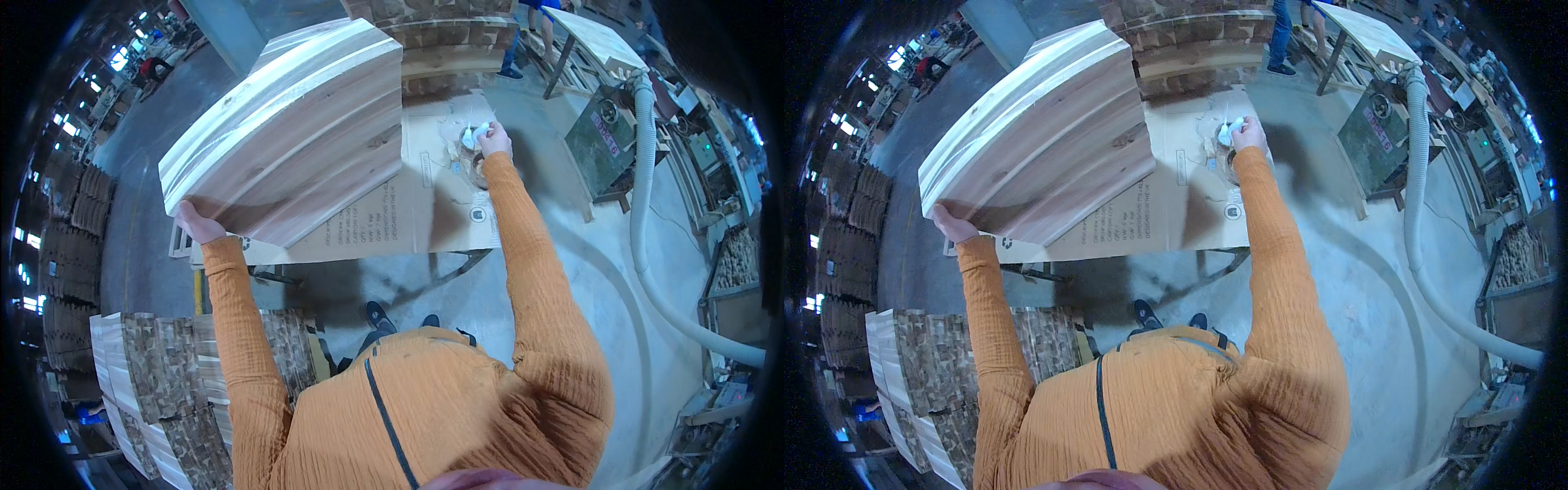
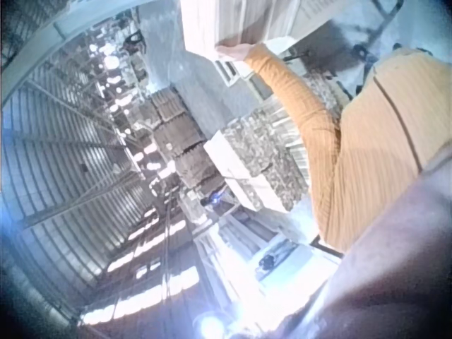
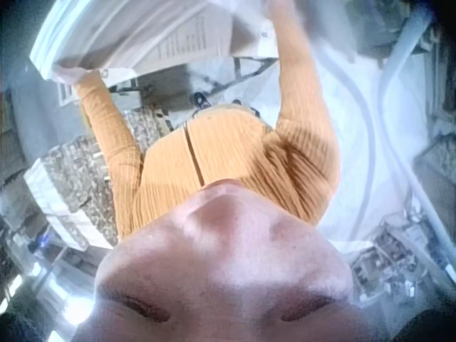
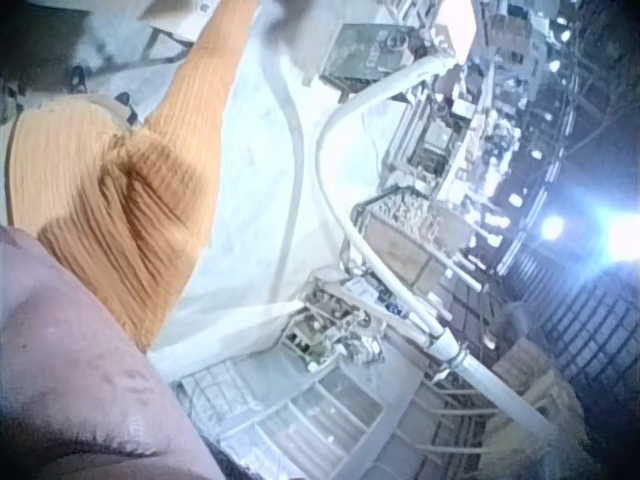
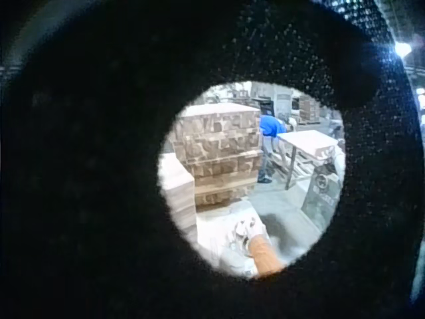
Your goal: The person applies glue from a white tube to the edges of wooden planks and stacks them on a table. The person repeats this process for multiple planks in a warehouse setting.
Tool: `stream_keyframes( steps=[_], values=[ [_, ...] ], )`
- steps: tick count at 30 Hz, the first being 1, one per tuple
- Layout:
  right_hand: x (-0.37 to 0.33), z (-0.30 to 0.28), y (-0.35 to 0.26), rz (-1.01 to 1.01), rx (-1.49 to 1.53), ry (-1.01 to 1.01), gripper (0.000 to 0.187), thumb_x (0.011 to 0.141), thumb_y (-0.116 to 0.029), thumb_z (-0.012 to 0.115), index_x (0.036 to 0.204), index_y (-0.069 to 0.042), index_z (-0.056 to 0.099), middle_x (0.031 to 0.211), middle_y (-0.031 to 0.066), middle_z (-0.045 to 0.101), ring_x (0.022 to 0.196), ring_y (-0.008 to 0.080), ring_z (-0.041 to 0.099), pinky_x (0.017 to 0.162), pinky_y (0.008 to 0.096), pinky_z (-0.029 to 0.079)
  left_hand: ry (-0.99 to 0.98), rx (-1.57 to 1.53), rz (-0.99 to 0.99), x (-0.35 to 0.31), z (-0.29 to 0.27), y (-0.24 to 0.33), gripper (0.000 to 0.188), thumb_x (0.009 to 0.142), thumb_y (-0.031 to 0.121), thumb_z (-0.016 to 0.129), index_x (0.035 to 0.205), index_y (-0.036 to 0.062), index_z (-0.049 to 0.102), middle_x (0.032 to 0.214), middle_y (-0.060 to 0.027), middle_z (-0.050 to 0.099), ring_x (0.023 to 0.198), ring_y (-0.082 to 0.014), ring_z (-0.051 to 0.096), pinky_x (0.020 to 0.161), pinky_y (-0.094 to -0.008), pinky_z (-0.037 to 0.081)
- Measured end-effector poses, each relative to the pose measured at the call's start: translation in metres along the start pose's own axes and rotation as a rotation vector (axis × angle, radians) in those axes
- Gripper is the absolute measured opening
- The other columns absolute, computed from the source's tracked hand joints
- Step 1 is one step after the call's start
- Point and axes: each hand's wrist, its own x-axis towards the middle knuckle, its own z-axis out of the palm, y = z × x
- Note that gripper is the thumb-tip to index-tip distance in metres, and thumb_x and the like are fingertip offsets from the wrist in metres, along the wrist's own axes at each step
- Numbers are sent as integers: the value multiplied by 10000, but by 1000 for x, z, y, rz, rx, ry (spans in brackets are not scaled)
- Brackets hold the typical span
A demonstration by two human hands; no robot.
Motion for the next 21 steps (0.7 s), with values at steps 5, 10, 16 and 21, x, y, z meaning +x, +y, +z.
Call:
stream_keyframes(
  steps=[5,10,16,21],
  values=[
    [12,-12,8,82,101,87,371,726,-270,669,1063,-116,640,987,94,650,933,264,616,820,361,475,-27,-10,35,12,4,-5,581,899,456,462,1209,-34,413,1168,-130,473,1061,-211,468,949,-349,368],
    [-37,-31,27,-15,-314,13,187,732,-277,667,875,-164,710,1145,56,582,1084,269,499,881,450,417,-57,-23,47,9,-10,-10,575,891,449,487,1208,-28,429,1148,-110,493,1040,-196,485,929,-340,383],
    [-51,-42,33,70,-470,-275,292,668,-374,715,948,-292,711,1384,29,402,1268,303,322,982,567,304,14,-62,34,5,2,-9,531,886,441,500,1138,-27,494,1085,-98,527,989,-179,502,874,-333,407],
    [-32,-27,42,127,-440,-388,355,644,-388,736,996,-363,692,1474,89,280,1294,351,309,1044,500,295,-107,-49,149,17,1,-16,493,886,433,493,1065,-24,539,1010,-79,559,942,-167,520,849,-323,419]
  ],
)
